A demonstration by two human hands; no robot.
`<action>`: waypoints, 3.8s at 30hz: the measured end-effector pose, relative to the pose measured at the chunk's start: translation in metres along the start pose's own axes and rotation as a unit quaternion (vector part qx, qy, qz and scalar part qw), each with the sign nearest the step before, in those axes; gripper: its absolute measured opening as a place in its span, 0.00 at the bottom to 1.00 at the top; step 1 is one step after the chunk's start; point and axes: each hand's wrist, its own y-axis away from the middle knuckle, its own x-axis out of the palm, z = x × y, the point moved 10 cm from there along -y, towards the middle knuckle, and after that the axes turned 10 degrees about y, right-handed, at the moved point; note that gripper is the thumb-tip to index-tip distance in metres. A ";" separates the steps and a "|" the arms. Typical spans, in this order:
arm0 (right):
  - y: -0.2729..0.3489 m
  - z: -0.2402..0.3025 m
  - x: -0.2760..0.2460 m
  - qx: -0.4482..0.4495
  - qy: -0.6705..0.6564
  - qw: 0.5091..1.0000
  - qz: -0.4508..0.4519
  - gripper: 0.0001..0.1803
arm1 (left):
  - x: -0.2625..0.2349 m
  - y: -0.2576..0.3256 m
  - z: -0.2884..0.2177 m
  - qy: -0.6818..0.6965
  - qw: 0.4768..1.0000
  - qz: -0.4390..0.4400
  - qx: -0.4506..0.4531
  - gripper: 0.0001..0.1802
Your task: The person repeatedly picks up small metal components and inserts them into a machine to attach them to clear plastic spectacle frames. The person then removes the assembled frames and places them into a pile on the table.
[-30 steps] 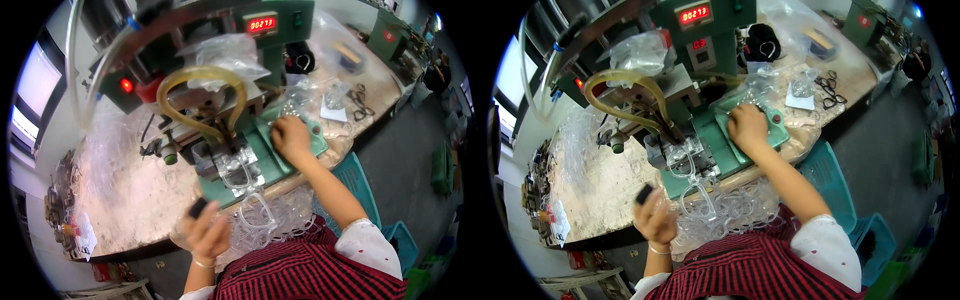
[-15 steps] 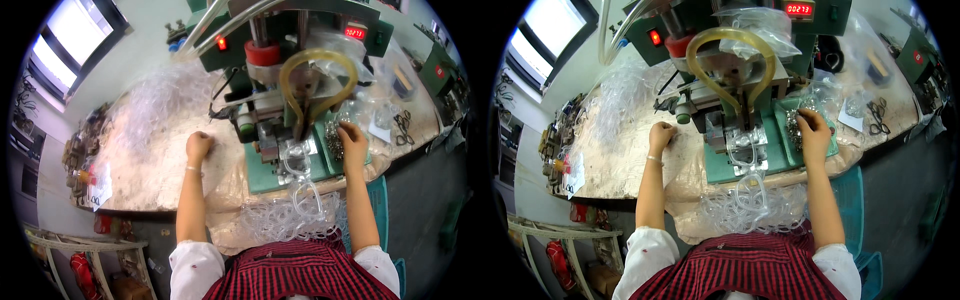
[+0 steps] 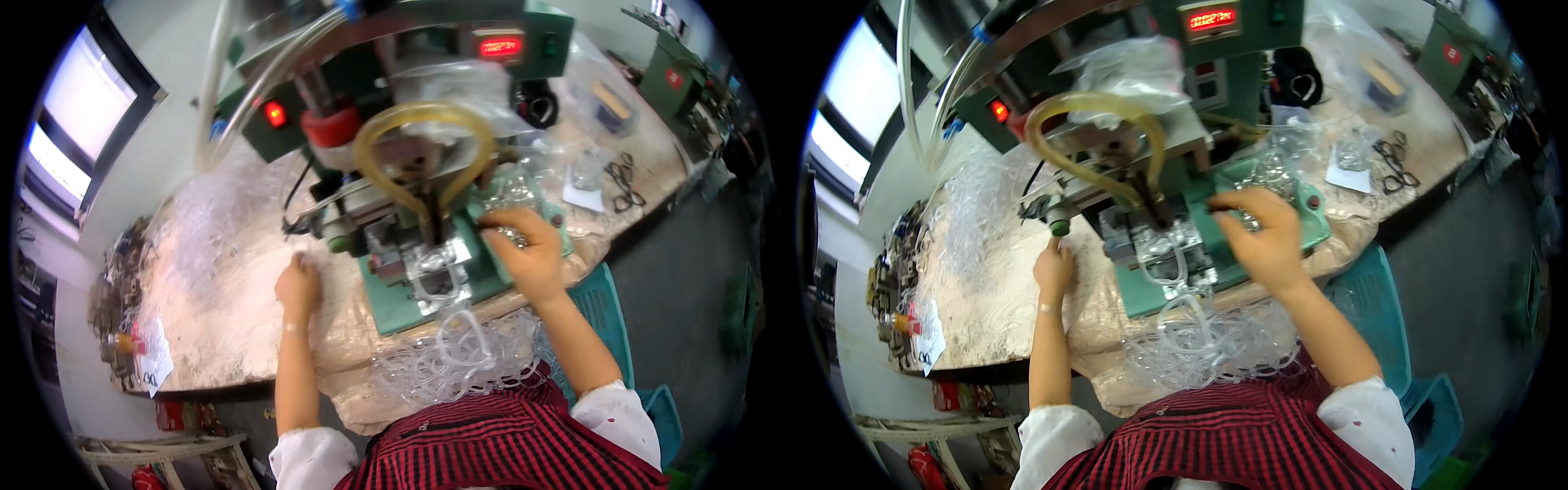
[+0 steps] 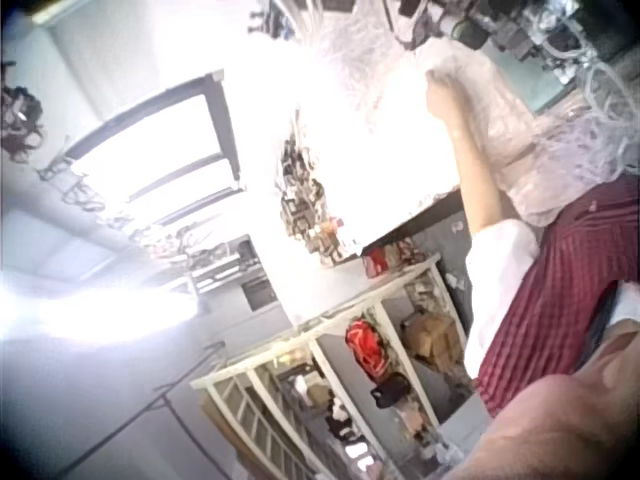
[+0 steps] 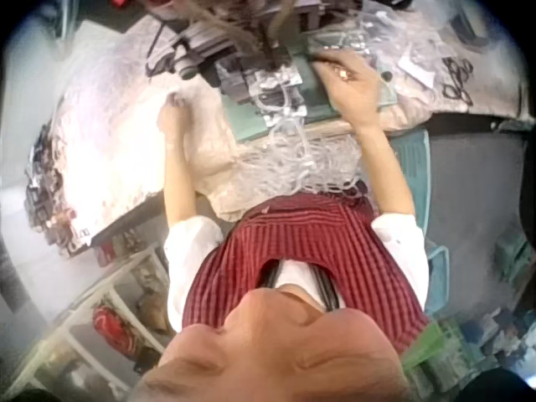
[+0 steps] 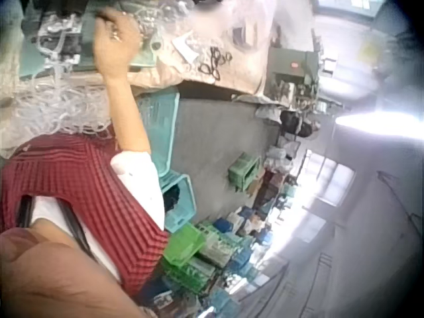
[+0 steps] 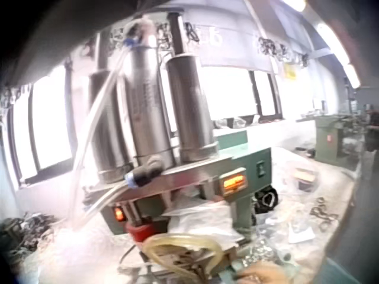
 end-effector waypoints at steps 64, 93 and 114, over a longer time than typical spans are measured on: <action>0.018 -0.025 -0.032 0.053 0.026 0.998 -0.022 0.07 | 0.042 -0.057 0.000 0.610 0.780 0.112 -0.086 0.11; 0.002 0.027 0.054 0.110 -0.292 0.950 0.015 0.28 | -0.196 0.156 -0.204 0.592 0.675 -0.187 0.398 0.11; 0.006 -0.075 -0.007 -0.021 0.392 0.919 -0.043 0.08 | -0.169 0.126 -0.160 0.605 0.725 -0.155 0.289 0.06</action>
